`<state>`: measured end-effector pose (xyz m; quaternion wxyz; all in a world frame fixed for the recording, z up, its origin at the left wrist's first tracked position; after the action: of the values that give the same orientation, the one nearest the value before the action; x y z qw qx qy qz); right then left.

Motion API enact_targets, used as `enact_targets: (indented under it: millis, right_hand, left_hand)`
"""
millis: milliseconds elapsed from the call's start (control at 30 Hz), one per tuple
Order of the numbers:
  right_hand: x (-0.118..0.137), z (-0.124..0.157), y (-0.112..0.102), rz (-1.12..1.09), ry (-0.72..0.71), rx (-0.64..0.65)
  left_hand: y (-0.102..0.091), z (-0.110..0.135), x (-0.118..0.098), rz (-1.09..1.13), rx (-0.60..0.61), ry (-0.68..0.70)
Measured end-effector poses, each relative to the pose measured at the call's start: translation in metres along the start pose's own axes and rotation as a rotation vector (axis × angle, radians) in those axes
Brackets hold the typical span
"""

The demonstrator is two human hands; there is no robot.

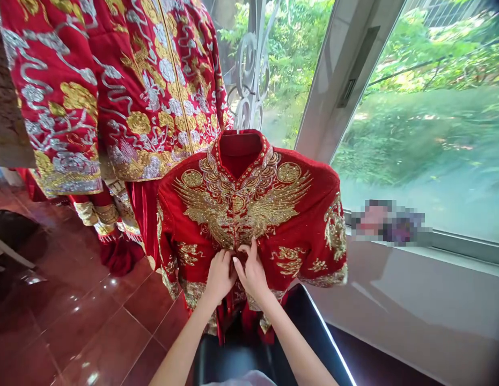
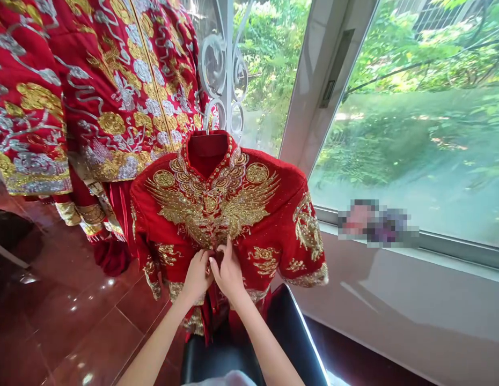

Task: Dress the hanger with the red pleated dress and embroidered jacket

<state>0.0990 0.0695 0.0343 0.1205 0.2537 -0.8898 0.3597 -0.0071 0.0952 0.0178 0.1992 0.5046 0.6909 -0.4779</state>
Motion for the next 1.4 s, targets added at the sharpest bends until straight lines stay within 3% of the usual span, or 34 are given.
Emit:
enact_targets:
  millis: [33, 100, 167, 200, 267, 333, 433, 533, 667, 867, 1067, 1233, 1400]
  right_hand:
    - [-0.008, 0.02, 0.004, -0.048, 0.043, 0.01]
    - [-0.035, 0.066, 0.007, -0.109, 0.192, -0.024]
    - [-0.08, 0.118, 0.0, -0.125, 0.481, -0.133]
    - [-0.106, 0.145, -0.003, -0.145, 0.679, -0.18]
    - [-0.152, 0.191, 0.003, -0.295, 1.056, -0.166]
    - [-0.174, 0.209, 0.025, -0.592, 1.254, -0.005]
    - [-0.17, 0.198, 0.049, -0.973, 1.253, 0.207]
    - [-0.158, 0.192, 0.05, -1.027, 1.275, 0.215]
    - [-0.125, 0.192, 0.045, -1.112, 1.189, 0.235]
    - [-0.08, 0.211, 0.039, -1.07, 1.156, 0.318]
    - [-0.033, 0.181, 0.027, -1.063, 0.992, 0.334]
    - [-0.033, 0.174, 0.022, -1.009, 1.036, 0.29]
    - [-0.031, 0.178, 0.021, -1.095, 1.117, 0.276]
  left_hand:
    - [-0.001, 0.016, 0.02, 0.144, -0.015, -0.045]
    - [-0.005, 0.058, 0.08, 0.465, -0.126, -0.305]
    - [-0.009, 0.114, 0.145, 0.689, -0.32, -0.707]
    - [-0.011, 0.139, 0.167, 0.733, -0.389, -0.848]
    - [-0.014, 0.177, 0.194, 0.836, -0.502, -1.055]
    - [-0.011, 0.19, 0.203, 1.016, -0.563, -1.126]
    - [-0.003, 0.175, 0.202, 1.276, -0.602, -1.098]
    - [0.0, 0.158, 0.201, 1.335, -0.616, -1.075]
    - [0.004, 0.161, 0.191, 1.318, -0.572, -1.07]
    - [0.032, 0.183, 0.14, 1.384, -0.352, -1.096]
    - [0.049, 0.179, 0.086, 1.308, -0.27, -0.961]
    - [0.04, 0.181, 0.072, 1.228, -0.383, -0.811]
    - [0.033, 0.177, 0.06, 1.281, -0.346, -0.815]
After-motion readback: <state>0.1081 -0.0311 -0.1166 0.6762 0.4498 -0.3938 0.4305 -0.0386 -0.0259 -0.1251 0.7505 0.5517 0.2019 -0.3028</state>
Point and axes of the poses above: each hand's wrist, its own z-axis away from the middle knuckle, its own y-axis out of the palm, x = y × z, the point moved 9 cm from there along -z, towards the middle knuckle, and after that the axes turned 15 degrees about z, right-handed, at the moved point
